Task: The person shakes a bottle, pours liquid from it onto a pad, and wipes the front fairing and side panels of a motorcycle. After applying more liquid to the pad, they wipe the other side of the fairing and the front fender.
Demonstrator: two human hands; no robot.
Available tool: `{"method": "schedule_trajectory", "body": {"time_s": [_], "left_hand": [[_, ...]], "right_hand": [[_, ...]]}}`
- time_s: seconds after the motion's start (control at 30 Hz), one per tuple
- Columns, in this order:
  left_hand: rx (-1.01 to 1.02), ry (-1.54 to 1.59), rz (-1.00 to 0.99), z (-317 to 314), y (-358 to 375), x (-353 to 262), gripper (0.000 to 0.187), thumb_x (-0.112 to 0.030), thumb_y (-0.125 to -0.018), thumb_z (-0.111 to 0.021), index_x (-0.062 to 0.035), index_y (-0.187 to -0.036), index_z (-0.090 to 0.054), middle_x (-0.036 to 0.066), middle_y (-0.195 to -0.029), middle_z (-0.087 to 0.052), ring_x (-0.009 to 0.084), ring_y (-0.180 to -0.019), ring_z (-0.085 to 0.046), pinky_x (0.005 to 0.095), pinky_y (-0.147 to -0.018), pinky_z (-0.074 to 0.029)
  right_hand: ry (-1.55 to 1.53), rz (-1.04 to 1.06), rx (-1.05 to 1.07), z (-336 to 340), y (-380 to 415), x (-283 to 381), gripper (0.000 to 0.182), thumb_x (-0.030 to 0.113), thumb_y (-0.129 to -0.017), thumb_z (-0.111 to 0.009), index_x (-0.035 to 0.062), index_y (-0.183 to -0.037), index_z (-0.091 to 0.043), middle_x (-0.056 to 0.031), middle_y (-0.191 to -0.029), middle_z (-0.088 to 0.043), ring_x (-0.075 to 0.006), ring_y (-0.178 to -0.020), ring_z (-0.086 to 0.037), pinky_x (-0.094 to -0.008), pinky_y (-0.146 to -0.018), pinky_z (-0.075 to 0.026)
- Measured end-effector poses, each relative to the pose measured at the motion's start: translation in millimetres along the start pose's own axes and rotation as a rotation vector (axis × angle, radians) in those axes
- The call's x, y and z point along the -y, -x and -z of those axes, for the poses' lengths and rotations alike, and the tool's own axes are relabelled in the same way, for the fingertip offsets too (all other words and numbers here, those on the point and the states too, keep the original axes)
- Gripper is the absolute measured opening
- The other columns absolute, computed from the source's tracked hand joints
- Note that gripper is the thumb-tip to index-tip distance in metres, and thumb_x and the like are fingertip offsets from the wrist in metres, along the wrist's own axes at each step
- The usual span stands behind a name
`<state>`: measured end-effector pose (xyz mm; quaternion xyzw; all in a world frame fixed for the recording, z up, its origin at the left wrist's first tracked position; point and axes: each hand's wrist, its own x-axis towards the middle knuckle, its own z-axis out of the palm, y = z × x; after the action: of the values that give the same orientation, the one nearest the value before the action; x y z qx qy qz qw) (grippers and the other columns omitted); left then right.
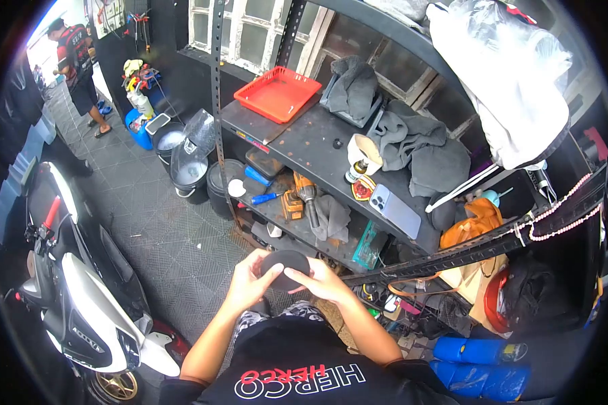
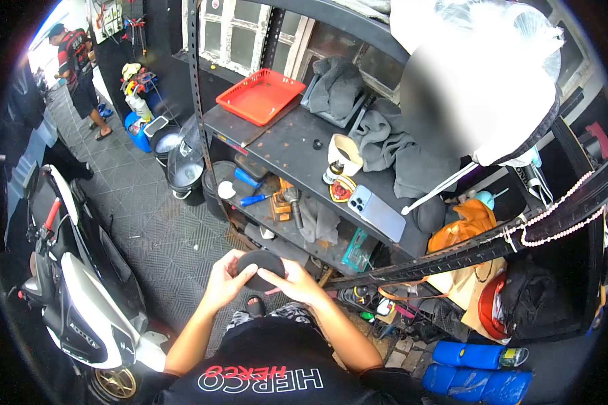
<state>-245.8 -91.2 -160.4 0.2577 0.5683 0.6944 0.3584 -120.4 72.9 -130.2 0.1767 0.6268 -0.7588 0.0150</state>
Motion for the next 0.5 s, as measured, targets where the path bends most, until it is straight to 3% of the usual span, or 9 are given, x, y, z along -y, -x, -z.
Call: {"method": "schedule_trajectory", "body": {"time_s": [0.2, 0.27, 0.4, 0.47, 0.5], "left_hand": [[-0.07, -0.275, 0.0, -12, -1, -20, 0.024, -0.011, -0.096, -0.072, -0.0004, -0.117, -0.064, 0.008, -0.106, -0.069, 0.0132, -0.095, -0.066, 0.0305, -0.08, -0.054], [-0.145, -0.384, -0.201, -20, -11, -22, 0.023, -0.008, -0.095, -0.07, -0.0011, -0.116, -0.066, 0.008, -0.102, -0.068, 0.0159, -0.092, -0.067, 0.0322, -0.079, -0.055], [-0.1, -0.539, -0.316, -40, -41, -46, 0.018, -0.007, -0.095, -0.07, -0.0017, -0.112, -0.067, 0.009, -0.106, -0.069, 0.0169, -0.097, -0.066, 0.0316, -0.082, -0.053], [-0.094, -0.588, -0.352, -58, -65, -61, 0.02, -0.005, -0.092, -0.072, -0.0016, -0.11, -0.067, 0.011, -0.107, -0.069, 0.0213, -0.099, -0.067, 0.0337, -0.085, -0.053], [-0.09, -0.654, -0.471, -66, -80, -67, 0.026, -0.007, -0.09, -0.074, -0.0018, -0.115, -0.066, 0.013, -0.111, -0.068, 0.0243, -0.103, -0.066, 0.0353, -0.089, -0.052]], "right_hand": [[-0.056, -0.054, -0.043, 20, 1, -5, 0.042, 0.021, -0.102, -0.068, 0.0035, -0.139, -0.06, -0.006, -0.122, -0.069, -0.018, -0.105, -0.069, -0.0365, -0.08, -0.066], [-0.097, -0.049, -0.109, 30, 4, -2, 0.042, 0.02, -0.099, -0.071, 0.0026, -0.137, -0.061, -0.007, -0.12, -0.069, -0.0178, -0.101, -0.071, -0.0355, -0.075, -0.066], [-0.185, 0.028, -0.206, 43, 15, 7, 0.042, 0.016, -0.097, -0.073, 0.0013, -0.134, -0.061, -0.0064, -0.114, -0.07, -0.0167, -0.097, -0.071, -0.0329, -0.069, -0.066], [-0.21, 0.039, -0.237, 56, 20, 4, 0.043, 0.015, -0.096, -0.074, 0.0006, -0.133, -0.06, -0.0063, -0.113, -0.07, -0.0166, -0.096, -0.072, -0.0318, -0.066, -0.066], [-0.193, 0.038, -0.193, 65, 23, 0, 0.044, 0.014, -0.095, -0.074, -0.0002, -0.134, -0.059, -0.0068, -0.113, -0.07, -0.0162, -0.094, -0.072, -0.0307, -0.065, -0.065]]}}
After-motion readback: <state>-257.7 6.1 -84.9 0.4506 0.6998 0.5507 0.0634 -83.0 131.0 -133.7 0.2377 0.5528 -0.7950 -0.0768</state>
